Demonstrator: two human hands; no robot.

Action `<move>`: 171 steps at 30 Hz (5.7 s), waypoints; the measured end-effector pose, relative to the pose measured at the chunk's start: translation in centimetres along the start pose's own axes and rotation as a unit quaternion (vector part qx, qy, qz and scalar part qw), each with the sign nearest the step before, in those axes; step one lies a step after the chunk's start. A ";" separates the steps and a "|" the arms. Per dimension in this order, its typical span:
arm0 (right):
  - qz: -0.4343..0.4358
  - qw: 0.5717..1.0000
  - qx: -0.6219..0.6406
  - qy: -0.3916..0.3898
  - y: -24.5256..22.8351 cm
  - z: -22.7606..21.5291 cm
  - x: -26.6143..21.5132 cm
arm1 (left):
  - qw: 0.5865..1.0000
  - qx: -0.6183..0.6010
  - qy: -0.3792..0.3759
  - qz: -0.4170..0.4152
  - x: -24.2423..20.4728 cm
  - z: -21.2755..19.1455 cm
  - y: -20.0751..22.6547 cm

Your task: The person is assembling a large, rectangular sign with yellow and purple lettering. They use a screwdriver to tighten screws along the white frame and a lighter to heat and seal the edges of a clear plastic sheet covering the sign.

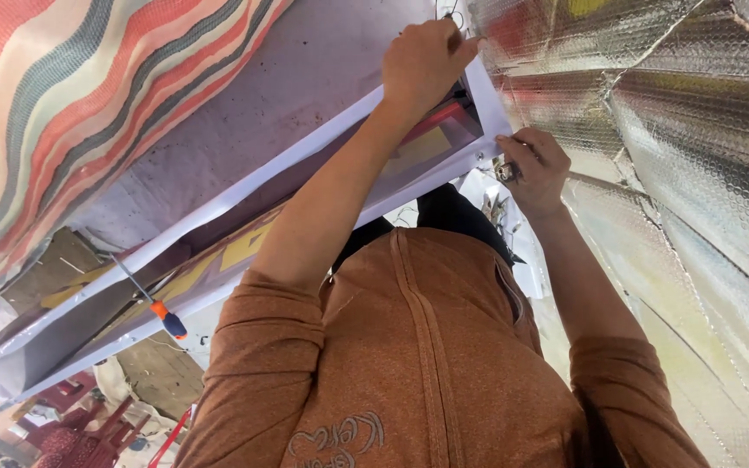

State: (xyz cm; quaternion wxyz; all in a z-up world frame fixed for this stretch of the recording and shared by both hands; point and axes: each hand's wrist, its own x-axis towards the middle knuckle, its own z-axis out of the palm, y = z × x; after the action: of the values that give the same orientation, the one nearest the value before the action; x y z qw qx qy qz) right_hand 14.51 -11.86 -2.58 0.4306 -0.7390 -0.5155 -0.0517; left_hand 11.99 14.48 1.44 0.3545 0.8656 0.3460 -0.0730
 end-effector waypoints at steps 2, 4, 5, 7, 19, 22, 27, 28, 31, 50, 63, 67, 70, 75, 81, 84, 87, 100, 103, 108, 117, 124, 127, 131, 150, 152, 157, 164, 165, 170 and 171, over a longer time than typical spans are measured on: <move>-0.003 1.000 0.003 -0.001 -0.2 -0.1 0.3 | 0.999 0.012 -0.020 -0.037 0.8 0.2 0.3; -0.005 1.000 0.006 -0.001 -0.3 -0.2 0.4 | 0.996 0.023 -0.041 -0.074 1.3 0.6 0.1; 0.002 1.000 0.013 -0.005 -0.3 -0.2 0.3 | 0.997 0.024 -0.037 -0.061 1.4 0.9 -0.2; 0.011 1.000 0.020 -0.009 -0.6 -0.3 0.4 | 0.998 0.025 -0.035 -0.047 1.6 1.3 -0.7; 0.101 0.992 0.077 -0.022 -0.7 -1.2 -0.1 | 0.999 0.033 -0.028 0.004 0.9 1.5 -1.3; 0.109 0.989 0.097 -0.029 -0.6 -1.2 -0.2 | 1.000 0.022 -0.005 -0.006 -1.0 1.1 -0.8; 0.097 0.991 0.086 -0.041 0.0 -1.1 -0.4 | 0.987 0.002 0.078 0.141 -7.8 3.4 -1.0; 0.096 0.991 0.087 -0.042 0.2 -0.9 -0.2 | 0.987 0.001 0.078 0.139 -9.3 5.5 -1.6; 0.069 0.991 0.113 0.001 0.7 -0.6 0.1 | 0.965 -0.027 0.128 0.226 -13.0 9.8 -2.9; 0.164 0.984 0.066 -0.013 -0.6 -1.3 0.2 | 0.972 -0.081 0.026 0.219 -12.7 13.7 -3.8; 0.181 0.975 0.127 0.018 0.0 -1.2 0.3 | 0.952 -0.036 0.118 0.280 -13.3 13.8 -3.7; 0.186 0.975 0.119 0.020 0.1 -0.9 0.0 | 0.956 -0.001 0.114 0.271 -13.3 13.8 -3.3; 0.223 0.974 0.038 0.005 0.3 -0.6 0.0 | 0.966 0.011 0.060 0.251 -13.2 13.4 -2.9; 0.219 0.976 0.001 -0.015 0.8 -0.6 0.1 | 0.976 0.041 -0.021 0.212 -13.1 11.7 -1.9; 0.239 0.969 0.048 -0.044 -0.9 -1.5 1.8 | 0.976 0.032 -0.054 0.206 -12.8 10.8 -1.4; 0.216 0.975 0.031 -0.043 -0.2 -1.4 1.2 | 0.975 0.014 -0.078 0.207 -12.5 10.7 -1.5; 0.203 0.978 0.044 -0.035 -0.4 -1.5 1.3 | 0.976 -0.026 -0.107 0.190 -12.4 9.5 -1.1; 0.247 0.964 0.079 -0.057 0.6 -2.1 0.0 | 0.972 -0.068 -0.143 0.174 -12.0 8.0 -0.6; 0.238 0.968 0.064 -0.044 2.0 -1.4 -1.4 | 0.972 -0.055 -0.146 0.173 -12.0 8.5 -0.8; 0.073 0.989 -0.125 0.020 4.5 0.4 -3.2 | 0.972 -0.031 -0.128 0.192 -11.7 8.7 -1.1; 0.161 0.986 -0.039 -0.014 5.8 0.0 -4.1 | 0.974 -0.013 -0.123 0.188 -12.0 7.5 -0.4; 0.323 0.941 0.099 -0.004 1.1 -0.7 -1.5 | 0.977 -0.062 -0.007 0.205 -11.0 9.4 -1.2; 0.314 0.946 0.081 0.022 0.4 -0.4 -1.6 | 0.915 -0.043 0.245 0.319 -9.2 6.6 0.0; 0.281 0.959 0.024 0.015 -0.1 0.0 -0.9 | 0.842 0.211 0.163 0.469 -7.0 2.7 2.6; 0.258 0.961 -0.061 0.081 -1.0 2.3 -0.7 | 0.796 0.219 0.166 0.539 -5.2 6.3 0.3; 0.257 0.963 -0.028 0.082 -0.9 2.1 -0.5 | 0.796 0.207 0.175 0.542 -5.3 5.7 0.4; 0.360 0.926 0.103 0.055 -1.4 1.3 -1.0 | 0.786 0.203 0.201 0.548 -5.9 5.4 0.2; 0.271 0.959 0.081 -0.012 -1.0 0.5 -2.0 | 0.786 0.193 0.208 0.548 -6.4 5.0 -0.1; 0.247 0.965 0.086 -0.026 -0.9 0.2 -2.0 | 0.790 0.182 0.201 0.551 -6.4 4.8 -0.1; 0.122 0.991 0.005 -0.059 2.2 0.5 -3.2 | 0.799 0.143 0.233 0.536 -7.2 6.0 -1.1; 0.091 0.993 -0.043 -0.059 3.3 0.9 -4.0 | 0.804 0.110 0.263 0.521 -7.3 6.7 -1.5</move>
State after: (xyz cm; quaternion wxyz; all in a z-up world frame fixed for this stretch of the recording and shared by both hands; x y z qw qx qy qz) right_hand 14.96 -14.45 -7.11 0.3706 -0.8025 -0.4674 0.0092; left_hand 6.35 6.74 -1.62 0.1370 0.9348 -0.0872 0.3160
